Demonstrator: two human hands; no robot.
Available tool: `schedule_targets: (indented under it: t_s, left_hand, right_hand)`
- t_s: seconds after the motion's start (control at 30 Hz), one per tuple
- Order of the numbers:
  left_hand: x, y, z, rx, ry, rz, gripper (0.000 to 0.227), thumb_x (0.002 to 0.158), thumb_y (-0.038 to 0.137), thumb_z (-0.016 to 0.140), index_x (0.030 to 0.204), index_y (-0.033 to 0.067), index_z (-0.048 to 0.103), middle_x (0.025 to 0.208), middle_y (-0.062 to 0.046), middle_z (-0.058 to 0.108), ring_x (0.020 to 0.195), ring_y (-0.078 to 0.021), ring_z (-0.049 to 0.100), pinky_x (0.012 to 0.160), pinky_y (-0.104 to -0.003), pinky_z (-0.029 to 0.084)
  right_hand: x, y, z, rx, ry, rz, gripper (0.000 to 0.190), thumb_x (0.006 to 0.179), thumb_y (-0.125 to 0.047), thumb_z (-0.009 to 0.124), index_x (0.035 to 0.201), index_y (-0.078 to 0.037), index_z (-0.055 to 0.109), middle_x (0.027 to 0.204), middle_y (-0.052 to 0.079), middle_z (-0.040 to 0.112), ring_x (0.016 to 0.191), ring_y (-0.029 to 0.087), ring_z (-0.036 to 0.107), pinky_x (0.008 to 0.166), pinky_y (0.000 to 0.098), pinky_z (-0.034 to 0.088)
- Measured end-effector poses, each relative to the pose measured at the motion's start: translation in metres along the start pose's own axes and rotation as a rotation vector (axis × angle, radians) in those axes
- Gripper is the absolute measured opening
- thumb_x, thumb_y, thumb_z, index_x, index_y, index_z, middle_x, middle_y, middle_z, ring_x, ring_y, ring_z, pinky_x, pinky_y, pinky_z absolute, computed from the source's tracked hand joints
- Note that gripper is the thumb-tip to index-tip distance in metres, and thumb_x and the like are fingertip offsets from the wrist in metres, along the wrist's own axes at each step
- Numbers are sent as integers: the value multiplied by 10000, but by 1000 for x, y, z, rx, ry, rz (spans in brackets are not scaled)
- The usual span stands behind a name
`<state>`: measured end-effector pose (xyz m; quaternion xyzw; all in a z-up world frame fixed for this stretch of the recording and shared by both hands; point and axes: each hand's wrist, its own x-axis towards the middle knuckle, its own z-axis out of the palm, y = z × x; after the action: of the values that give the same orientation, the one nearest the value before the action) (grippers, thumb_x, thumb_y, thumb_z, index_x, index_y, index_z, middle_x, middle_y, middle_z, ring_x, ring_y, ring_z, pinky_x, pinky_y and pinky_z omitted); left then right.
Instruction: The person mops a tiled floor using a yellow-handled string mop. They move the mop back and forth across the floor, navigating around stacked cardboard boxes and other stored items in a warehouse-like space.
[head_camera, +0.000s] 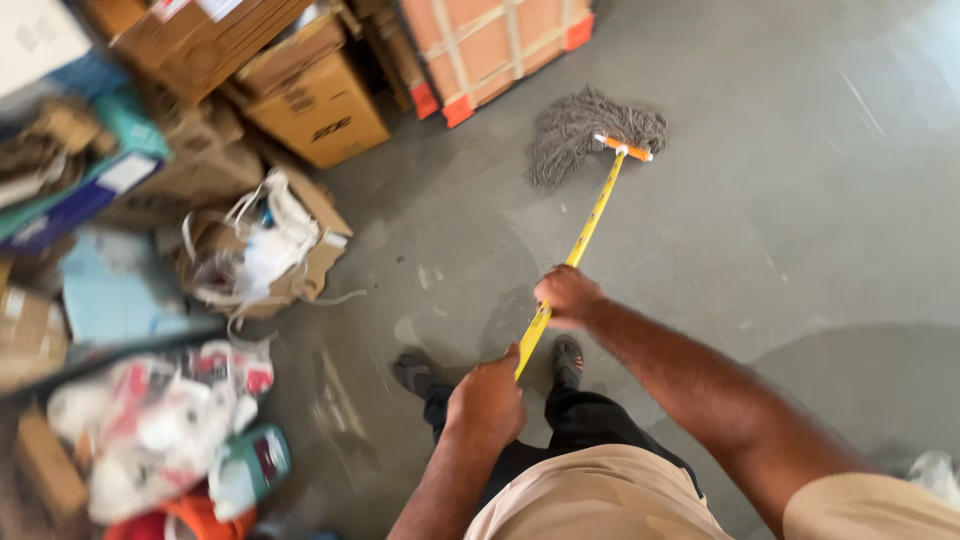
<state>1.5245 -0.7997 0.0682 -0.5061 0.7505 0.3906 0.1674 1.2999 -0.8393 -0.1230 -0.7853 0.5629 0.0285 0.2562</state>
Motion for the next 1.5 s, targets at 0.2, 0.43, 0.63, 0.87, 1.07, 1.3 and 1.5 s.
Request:
schedule_targets:
  t_s: [0.2,0.43,0.63,0.87,1.07,1.3,1.5]
  left_hand:
    - [26,-77,-70,137,-147,-3,652,923,128,620,1535,231,420,1193,-170,696,1118,-370,667,941,-498,535]
    - [-47,-327,-157,52,-81,-5,702,826,195,712,1488,321,516,1168,-145,728,1072,-340,704,908,-439,558]
    - [-78,-446,-243,148,-282,-138,752,831,192,709,1527,336,463,1166,-155,759,1064,-290,739,942,-370,563]
    - [-60,-371,-271,435,-461,-143,808,896,254,720,1615,388,378,1192,-175,759,1103,-270,726,1001,-326,550]
    - [-76,-303,-180,289,-352,56,780,833,198,753,1547,326,466,1281,-159,665,1204,-338,651,1014,-413,496]
    - [-105,-281,-103,503,-503,222,803,891,179,722,1573,325,325,1217,-172,688,1142,-385,655,971,-489,515]
    - [-95,-394,-155,684,-478,128,786,891,268,729,1550,461,346,1161,-125,722,1118,-329,677,969,-471,528]
  right_hand:
    - [57,-46,2,138,-8,249,144,715,-235,742,731,-93,727,832,140,700,968,370,648,881,484,542]
    - [181,-258,18,370,-134,262,133,766,-268,725,837,-159,749,845,118,706,876,372,698,824,481,572]
    - [246,-392,1,513,-32,95,309,892,-473,689,840,-172,729,800,102,725,828,338,717,813,490,564]
    - [221,-382,5,517,91,330,193,884,-403,700,987,-264,786,911,51,745,944,324,683,908,478,545]
    - [127,-338,77,472,281,521,201,798,-321,753,967,-226,807,984,48,767,1058,316,671,945,431,538]
    - [41,-347,170,327,390,590,250,873,-344,729,741,-134,757,755,83,709,868,322,692,880,442,526]
    - [119,-435,182,473,498,571,206,718,-283,759,898,-193,808,855,70,752,881,320,703,847,458,515]
